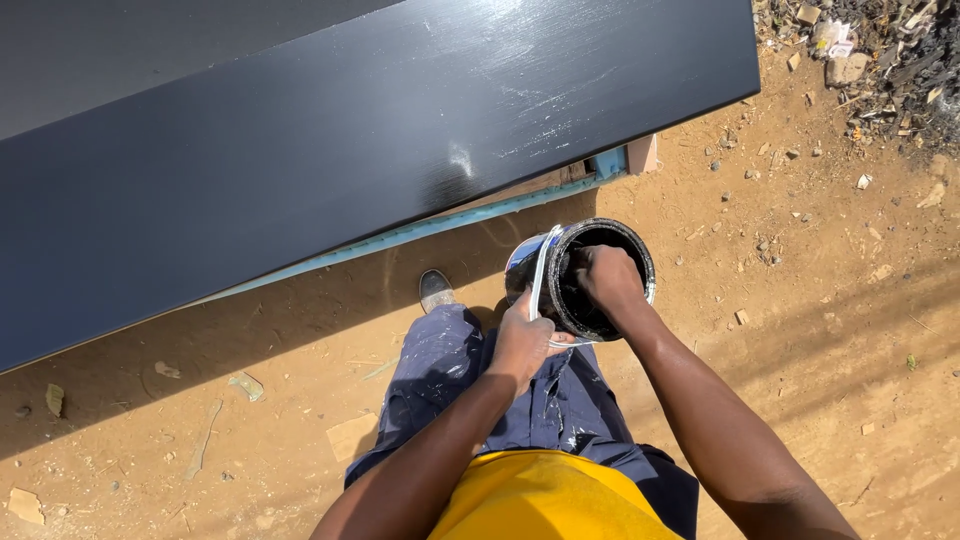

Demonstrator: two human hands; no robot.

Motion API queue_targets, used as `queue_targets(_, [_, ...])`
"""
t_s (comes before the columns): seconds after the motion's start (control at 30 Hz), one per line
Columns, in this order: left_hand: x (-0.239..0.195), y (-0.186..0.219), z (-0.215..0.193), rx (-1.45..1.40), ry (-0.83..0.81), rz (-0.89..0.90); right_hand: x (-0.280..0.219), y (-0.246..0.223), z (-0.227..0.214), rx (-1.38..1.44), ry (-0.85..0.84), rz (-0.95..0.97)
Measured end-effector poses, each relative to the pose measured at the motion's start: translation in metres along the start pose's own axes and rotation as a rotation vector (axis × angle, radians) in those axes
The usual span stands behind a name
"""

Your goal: Applying black stain to a furniture side panel using a sponge applicator and a bucket of stain.

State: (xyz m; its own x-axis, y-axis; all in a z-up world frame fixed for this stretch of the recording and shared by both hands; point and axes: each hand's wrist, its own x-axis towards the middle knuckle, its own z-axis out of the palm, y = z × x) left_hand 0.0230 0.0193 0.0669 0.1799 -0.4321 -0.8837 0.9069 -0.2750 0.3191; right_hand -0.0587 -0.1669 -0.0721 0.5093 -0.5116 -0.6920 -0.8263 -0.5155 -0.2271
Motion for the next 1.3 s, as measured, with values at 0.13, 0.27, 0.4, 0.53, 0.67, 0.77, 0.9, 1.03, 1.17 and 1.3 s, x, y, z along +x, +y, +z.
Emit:
queue_targets(0.13, [0.000, -0.003, -0.004, 0.031, -0.013, 0.014, -0.039, -0.016, -0.041, 0.315, -0.055, 0.158])
queue_targets(0.27, [0.002, -0.005, -0.007, 0.059, -0.027, 0.030, -0.023, 0.036, -0.031, 0.961, -0.228, 0.323])
queue_targets(0.4, [0.016, -0.022, -0.012, 0.073, -0.012, 0.070, -0.056, 0.009, -0.052, 1.108, -0.325, 0.330])
queue_targets(0.53, [0.037, -0.039, -0.018, 0.101, -0.025, 0.100, -0.041, 0.028, -0.039, 1.130, -0.374, 0.386])
queue_targets(0.67, [0.016, -0.030, -0.020, 0.171, -0.019, 0.123, -0.027, 0.037, -0.037, 1.000, -0.413, 0.476])
queue_targets(0.77, [0.015, -0.031, -0.022, 0.186, -0.016, 0.122, -0.021, 0.045, -0.036, 0.946, -0.377, 0.470])
queue_targets(0.9, [0.004, -0.024, -0.021, 0.204, -0.012, 0.119, -0.024, 0.026, -0.040, 0.800, -0.308, 0.314])
queue_targets(1.03, [0.013, -0.028, -0.025, 0.232, -0.016, 0.132, -0.025, 0.018, -0.039, 0.742, -0.320, 0.259])
queue_targets(1.17, [0.027, -0.021, -0.019, 0.244, -0.013, 0.091, -0.019, 0.022, -0.040, 0.817, -0.314, 0.321])
queue_targets(1.3, [0.027, 0.002, -0.001, 0.232, -0.014, 0.003, -0.016, 0.015, -0.048, 0.835, -0.348, 0.319])
